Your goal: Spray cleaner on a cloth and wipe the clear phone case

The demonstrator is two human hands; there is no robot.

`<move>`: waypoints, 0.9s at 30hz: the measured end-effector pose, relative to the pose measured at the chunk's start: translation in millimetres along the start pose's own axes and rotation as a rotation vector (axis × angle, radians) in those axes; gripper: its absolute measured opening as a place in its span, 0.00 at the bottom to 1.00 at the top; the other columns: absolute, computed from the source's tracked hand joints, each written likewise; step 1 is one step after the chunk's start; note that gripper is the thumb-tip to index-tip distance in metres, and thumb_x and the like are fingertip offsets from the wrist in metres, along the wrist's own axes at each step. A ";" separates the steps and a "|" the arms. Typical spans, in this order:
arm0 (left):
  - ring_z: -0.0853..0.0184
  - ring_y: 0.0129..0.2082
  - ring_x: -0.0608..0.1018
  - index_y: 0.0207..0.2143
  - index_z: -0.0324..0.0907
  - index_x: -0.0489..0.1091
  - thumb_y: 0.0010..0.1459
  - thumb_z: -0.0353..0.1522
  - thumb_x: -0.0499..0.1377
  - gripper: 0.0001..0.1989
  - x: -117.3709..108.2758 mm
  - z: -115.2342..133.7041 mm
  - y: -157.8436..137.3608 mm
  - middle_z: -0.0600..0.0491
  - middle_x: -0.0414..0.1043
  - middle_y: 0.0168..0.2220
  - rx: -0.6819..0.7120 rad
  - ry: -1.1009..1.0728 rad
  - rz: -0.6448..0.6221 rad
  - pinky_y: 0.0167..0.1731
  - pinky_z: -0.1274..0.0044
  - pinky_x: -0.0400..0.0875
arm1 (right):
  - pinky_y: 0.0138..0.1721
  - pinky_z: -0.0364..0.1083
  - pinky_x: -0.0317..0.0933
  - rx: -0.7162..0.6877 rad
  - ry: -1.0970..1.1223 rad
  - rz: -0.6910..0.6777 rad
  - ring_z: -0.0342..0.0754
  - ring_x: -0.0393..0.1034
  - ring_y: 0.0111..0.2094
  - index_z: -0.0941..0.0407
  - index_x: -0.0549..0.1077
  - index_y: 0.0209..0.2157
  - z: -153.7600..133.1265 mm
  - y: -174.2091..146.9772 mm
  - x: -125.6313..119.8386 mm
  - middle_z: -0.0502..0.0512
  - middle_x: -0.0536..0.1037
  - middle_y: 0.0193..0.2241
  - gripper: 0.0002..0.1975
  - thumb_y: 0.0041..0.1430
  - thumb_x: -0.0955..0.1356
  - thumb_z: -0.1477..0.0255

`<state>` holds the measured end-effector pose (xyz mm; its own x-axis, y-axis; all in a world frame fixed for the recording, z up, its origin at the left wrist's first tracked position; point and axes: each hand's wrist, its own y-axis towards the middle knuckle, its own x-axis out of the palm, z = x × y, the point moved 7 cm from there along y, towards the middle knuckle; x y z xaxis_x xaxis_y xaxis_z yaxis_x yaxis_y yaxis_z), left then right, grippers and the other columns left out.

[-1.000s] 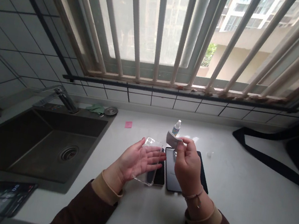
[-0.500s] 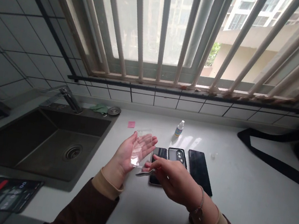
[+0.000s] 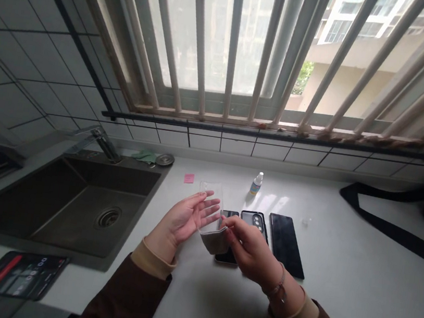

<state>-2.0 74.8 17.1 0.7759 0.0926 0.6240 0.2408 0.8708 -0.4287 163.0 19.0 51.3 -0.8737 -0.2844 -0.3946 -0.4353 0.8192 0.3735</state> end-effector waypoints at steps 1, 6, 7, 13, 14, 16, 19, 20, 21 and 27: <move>0.56 0.46 0.85 0.55 0.36 0.71 0.70 0.28 0.58 0.13 -0.6 -0.7 0.0 0.37 0.79 0.49 0.010 0.015 0.007 0.49 0.64 0.82 | 0.42 0.47 0.66 -0.012 0.005 0.024 0.46 0.67 0.29 0.52 0.71 0.44 0.2 0.3 -0.3 0.49 0.74 0.30 0.09 0.77 0.61 0.66; 0.60 0.39 0.85 0.53 0.36 0.71 0.67 0.25 0.59 0.13 2.9 -10.5 3.6 0.41 0.80 0.43 0.043 0.080 -0.033 0.44 0.68 0.82 | 0.45 0.48 0.67 0.027 0.243 0.138 0.47 0.70 0.35 0.52 0.72 0.45 7.2 -1.4 -3.0 0.51 0.75 0.34 0.10 0.78 0.62 0.63; 0.62 0.36 0.84 0.51 0.37 0.71 0.67 0.27 0.61 0.11 4.2 -15.1 5.1 0.43 0.79 0.42 0.047 0.101 -0.046 0.41 0.70 0.82 | 0.39 0.46 0.66 0.043 0.315 0.130 0.47 0.69 0.33 0.52 0.72 0.45 7.9 -2.2 -1.5 0.51 0.74 0.34 0.11 0.78 0.63 0.62; 0.66 0.31 0.81 0.49 0.42 0.70 0.62 0.49 0.69 0.24 11.9 -45.0 10.9 0.48 0.76 0.41 0.054 0.129 -0.218 0.36 0.73 0.79 | 0.35 0.45 0.61 -0.015 0.338 -0.016 0.46 0.65 0.32 0.53 0.73 0.41 -8.1 -4.7 9.5 0.51 0.74 0.33 0.11 0.77 0.64 0.63; 0.65 0.32 0.81 0.50 0.42 0.69 0.61 0.52 0.69 0.27 12.1 -48.5 10.2 0.48 0.76 0.40 0.030 0.135 -0.236 0.37 0.72 0.79 | 0.36 0.45 0.61 -0.026 0.329 -0.044 0.46 0.66 0.33 0.53 0.73 0.41 -10.3 -4.4 11.4 0.52 0.74 0.34 0.11 0.78 0.63 0.64; 0.64 0.33 0.81 0.52 0.41 0.70 0.61 0.53 0.68 0.30 12.4 -51.1 8.0 0.48 0.75 0.39 0.001 0.165 -0.240 0.39 0.71 0.79 | 0.37 0.46 0.62 -0.039 0.332 -0.085 0.47 0.67 0.33 0.53 0.73 0.41 -12.8 -3.2 14.8 0.53 0.75 0.35 0.12 0.78 0.63 0.64; 0.63 0.34 0.82 0.52 0.40 0.71 0.65 0.48 0.66 0.24 14.5 -50.6 6.0 0.47 0.77 0.40 -0.050 0.176 -0.201 0.41 0.71 0.79 | 0.40 0.47 0.64 -0.050 0.336 -0.117 0.48 0.68 0.35 0.53 0.73 0.40 -13.1 -1.2 18.6 0.54 0.75 0.36 0.13 0.77 0.63 0.63; 0.63 0.35 0.83 0.51 0.39 0.71 0.67 0.47 0.63 0.21 15.6 -50.3 6.2 0.46 0.77 0.41 -0.075 0.160 -0.187 0.41 0.71 0.79 | 0.40 0.47 0.64 -0.052 0.338 -0.116 0.48 0.68 0.36 0.53 0.73 0.39 -12.5 -0.8 18.9 0.54 0.76 0.36 0.13 0.77 0.63 0.63; 0.62 0.35 0.83 0.50 0.38 0.72 0.69 0.47 0.60 0.20 16.6 -49.6 6.8 0.44 0.78 0.41 -0.098 0.141 -0.175 0.41 0.71 0.79 | 0.41 0.47 0.64 -0.049 0.343 -0.107 0.48 0.69 0.37 0.53 0.74 0.40 -11.1 -0.6 18.4 0.54 0.76 0.37 0.13 0.77 0.63 0.62; 0.62 0.34 0.84 0.48 0.36 0.70 0.75 0.43 0.46 0.22 -3.9 -19.6 15.6 0.39 0.81 0.41 0.002 0.386 0.042 0.39 0.72 0.80 | 0.37 0.46 0.65 0.082 0.437 0.120 0.48 0.69 0.35 0.52 0.74 0.45 9.4 -1.8 -3.3 0.54 0.77 0.39 0.12 0.76 0.65 0.58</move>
<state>10.1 78.5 -4.7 0.9474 -0.0600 0.3144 0.2035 0.8711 -0.4470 168.7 23.1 44.1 -0.9340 -0.3544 0.0452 -0.3226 0.8909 0.3198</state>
